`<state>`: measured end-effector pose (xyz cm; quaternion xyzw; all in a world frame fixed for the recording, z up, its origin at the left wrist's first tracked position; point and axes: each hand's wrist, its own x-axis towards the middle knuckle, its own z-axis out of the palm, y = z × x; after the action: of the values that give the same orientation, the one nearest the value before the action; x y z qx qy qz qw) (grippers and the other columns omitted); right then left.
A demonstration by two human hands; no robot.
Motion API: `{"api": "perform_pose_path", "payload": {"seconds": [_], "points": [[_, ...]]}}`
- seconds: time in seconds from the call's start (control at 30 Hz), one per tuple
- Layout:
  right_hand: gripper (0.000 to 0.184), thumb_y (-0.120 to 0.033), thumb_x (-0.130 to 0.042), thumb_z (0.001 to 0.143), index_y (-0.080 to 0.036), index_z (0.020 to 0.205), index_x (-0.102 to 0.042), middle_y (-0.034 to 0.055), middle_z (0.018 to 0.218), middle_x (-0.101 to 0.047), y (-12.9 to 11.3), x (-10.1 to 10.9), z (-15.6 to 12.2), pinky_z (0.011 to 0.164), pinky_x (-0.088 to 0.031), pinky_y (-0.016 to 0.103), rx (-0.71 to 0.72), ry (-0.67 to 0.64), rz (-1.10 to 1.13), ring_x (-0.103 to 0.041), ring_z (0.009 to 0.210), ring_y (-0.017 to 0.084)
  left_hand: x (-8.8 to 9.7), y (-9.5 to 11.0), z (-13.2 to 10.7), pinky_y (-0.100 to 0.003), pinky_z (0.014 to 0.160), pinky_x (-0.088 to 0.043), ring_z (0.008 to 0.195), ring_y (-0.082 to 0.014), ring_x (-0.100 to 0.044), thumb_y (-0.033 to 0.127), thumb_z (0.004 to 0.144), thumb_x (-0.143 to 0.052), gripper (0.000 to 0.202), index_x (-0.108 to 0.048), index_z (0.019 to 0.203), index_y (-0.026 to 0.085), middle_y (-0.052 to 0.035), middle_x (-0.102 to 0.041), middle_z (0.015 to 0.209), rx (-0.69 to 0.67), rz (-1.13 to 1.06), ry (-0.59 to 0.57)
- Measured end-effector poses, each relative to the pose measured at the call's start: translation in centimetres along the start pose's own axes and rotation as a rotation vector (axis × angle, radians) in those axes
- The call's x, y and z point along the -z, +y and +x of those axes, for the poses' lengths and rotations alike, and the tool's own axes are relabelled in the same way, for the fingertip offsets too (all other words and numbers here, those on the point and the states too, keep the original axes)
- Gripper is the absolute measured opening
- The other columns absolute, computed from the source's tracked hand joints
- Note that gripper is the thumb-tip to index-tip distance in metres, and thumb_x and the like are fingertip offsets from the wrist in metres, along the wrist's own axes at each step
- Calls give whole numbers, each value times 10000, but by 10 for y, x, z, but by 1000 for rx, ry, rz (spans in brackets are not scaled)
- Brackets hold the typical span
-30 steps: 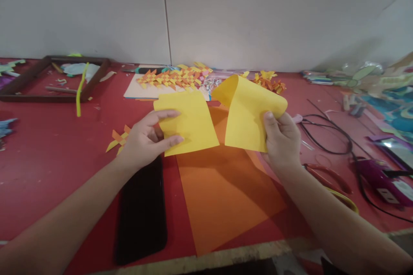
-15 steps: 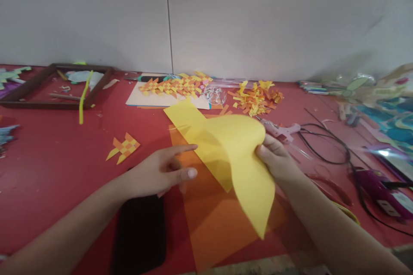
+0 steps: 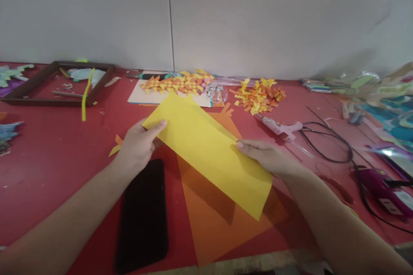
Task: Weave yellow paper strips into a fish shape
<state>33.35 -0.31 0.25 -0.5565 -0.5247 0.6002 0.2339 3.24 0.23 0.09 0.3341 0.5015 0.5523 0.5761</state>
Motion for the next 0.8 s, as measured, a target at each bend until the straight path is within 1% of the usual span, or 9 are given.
{"api": "perform_pose_path", "payload": {"seconds": [0.13,0.23,0.33,0.4,0.47,0.53,0.63,0.7,0.8], "points": [[420,-540,-747,724,-198,947,-647,-3,663,-683,-5,13,5,420,-396,238,200,323,-166,-566,474,135,5,0,1,-260,657,-597,857,-193,-713,320,689,-817,377,-661,983,143,-80,-751,1023,13,206,1],[416,-537,-738,725,-208,969,-668,-5,630,-663,1,28,11,454,-376,269,332,565,-483,-548,475,149,6,-2,-1,-247,626,-597,850,-194,-713,329,710,-790,356,-656,985,147,-80,-745,1022,1,419,-117],[274,-474,-730,759,-233,885,-695,40,742,-699,9,37,19,685,-471,396,483,729,-839,-639,707,243,3,-3,-6,-250,592,-603,857,-208,-721,317,734,-763,350,-627,1015,158,-85,-731,1065,4,534,-219],[199,-425,-702,803,-244,885,-698,67,857,-714,12,33,20,834,-452,483,622,775,-1006,-643,873,296,0,-2,-11,-243,555,-597,784,-193,-731,315,751,-742,322,-602,997,160,-88,-717,1090,23,554,-231],[180,-404,-664,849,-250,937,-690,78,931,-715,11,22,19,903,-434,511,753,758,-1051,-636,947,305,-5,0,-16,-235,534,-591,678,-161,-729,328,786,-708,288,-574,975,157,-96,-698,1115,47,543,-203],[271,-445,-659,857,-245,1039,-658,96,1013,-709,8,6,13,931,-454,497,864,652,-1002,-638,994,300,-10,2,-21,-231,551,-597,649,-143,-729,331,811,-686,287,-550,994,157,-107,-677,1155,75,494,-168],[689,-614,-688,768,-224,1309,-513,176,1331,-583,5,-15,4,998,-460,521,924,398,-995,-556,1220,351,-13,4,-24,-236,592,-612,671,-136,-733,304,820,-682,323,-526,1072,176,-103,-671,1178,118,414,-182],[870,-672,-687,725,-213,1411,-413,209,1455,-463,4,-22,-1,1048,-425,571,911,337,-1042,-447,1341,391,-13,3,-25,-253,617,-619,702,-149,-739,280,812,-692,367,-515,1120,191,-101,-671,1194,174,392,-236],[766,-601,-709,754,-210,1367,-470,209,1452,-463,3,-22,-2,1062,-409,601,959,322,-1075,-424,1359,396,-12,2,-26,-275,620,-616,775,-193,-747,248,784,-711,453,-495,1180,210,-107,-667,1217,267,385,-335]]}}
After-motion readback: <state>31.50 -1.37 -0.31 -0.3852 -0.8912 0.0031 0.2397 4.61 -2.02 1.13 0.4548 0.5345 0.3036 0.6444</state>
